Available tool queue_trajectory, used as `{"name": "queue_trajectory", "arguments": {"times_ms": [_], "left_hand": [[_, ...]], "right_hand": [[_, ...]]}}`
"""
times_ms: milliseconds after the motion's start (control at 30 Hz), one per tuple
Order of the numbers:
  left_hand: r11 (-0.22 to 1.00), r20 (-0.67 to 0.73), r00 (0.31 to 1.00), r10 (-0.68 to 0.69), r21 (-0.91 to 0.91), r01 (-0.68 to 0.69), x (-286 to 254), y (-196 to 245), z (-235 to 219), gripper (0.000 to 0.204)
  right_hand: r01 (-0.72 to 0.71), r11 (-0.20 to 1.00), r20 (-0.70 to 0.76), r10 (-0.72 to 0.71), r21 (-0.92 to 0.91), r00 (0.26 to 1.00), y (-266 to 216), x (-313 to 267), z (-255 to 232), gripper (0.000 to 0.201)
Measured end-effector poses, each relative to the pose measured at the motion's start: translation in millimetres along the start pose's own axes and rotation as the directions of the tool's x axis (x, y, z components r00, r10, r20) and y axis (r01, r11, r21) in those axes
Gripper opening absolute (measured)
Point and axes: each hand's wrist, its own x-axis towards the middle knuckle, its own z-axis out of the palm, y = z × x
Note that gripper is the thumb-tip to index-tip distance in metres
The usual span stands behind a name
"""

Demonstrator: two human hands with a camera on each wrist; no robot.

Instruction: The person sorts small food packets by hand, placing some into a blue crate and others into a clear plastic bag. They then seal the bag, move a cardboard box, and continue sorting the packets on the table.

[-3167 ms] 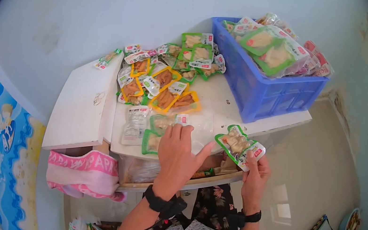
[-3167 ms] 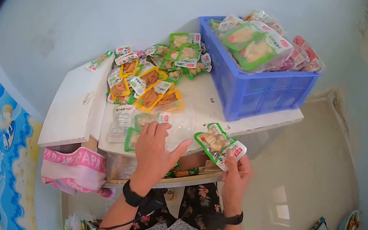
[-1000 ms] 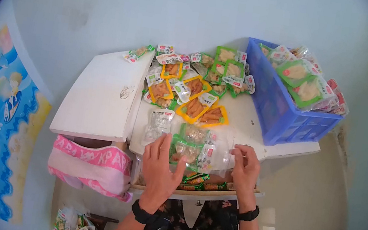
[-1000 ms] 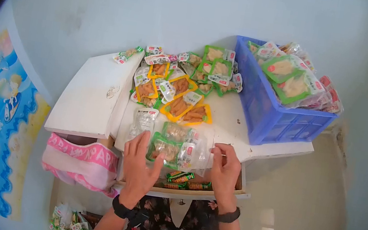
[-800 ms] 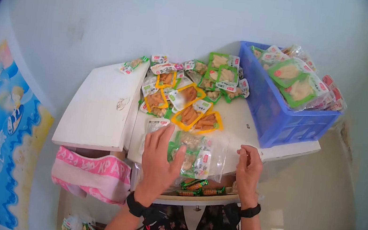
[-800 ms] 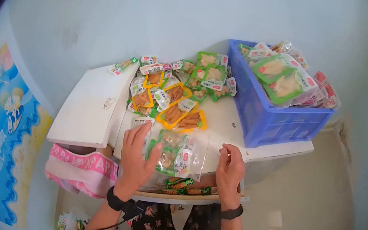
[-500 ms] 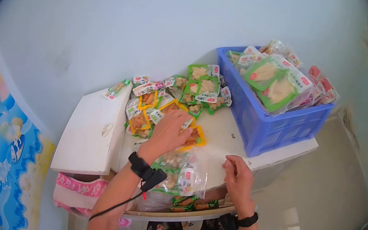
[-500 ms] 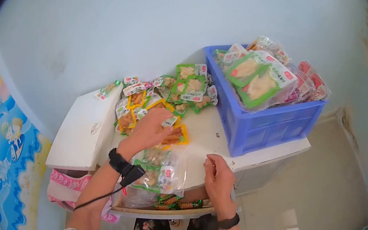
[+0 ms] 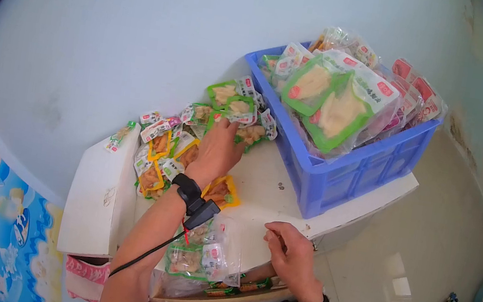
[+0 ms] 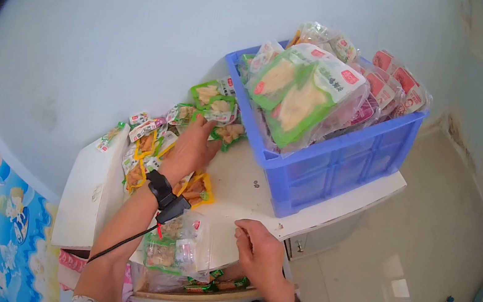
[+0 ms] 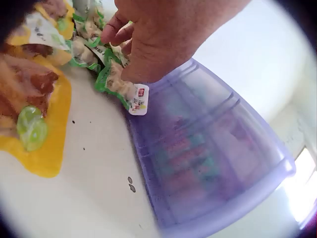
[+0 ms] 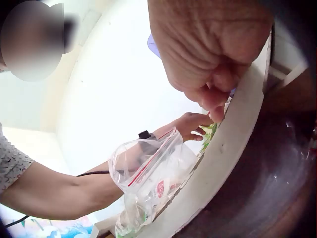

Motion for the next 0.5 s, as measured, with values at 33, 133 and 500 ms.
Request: {"name": "queue_trajectory", "arguments": {"times_ms": [33, 133, 500], "left_hand": [[0.999, -0.047, 0.998, 0.049, 0.008, -0.049, 3, 1, -1, 0.057], [0.996, 0.007, 0.997, 0.079, 0.040, -0.079, 15, 3, 8, 0.059], [0.996, 0.397, 0.917, 0.047, -0.088, -0.013, 8, 19, -1, 0.049]], "right_hand": [[-0.019, 1.000, 0.014, 0.018, 0.002, 1.000, 0, 0, -1, 0.018], [-0.030, 0.999, 0.027, 0.029, 0.019, 0.999, -4, 1, -2, 0.015], [0.024, 1.000, -0.004, -0.024, 0.017, 1.000, -1, 2, 0, 0.015]]}}
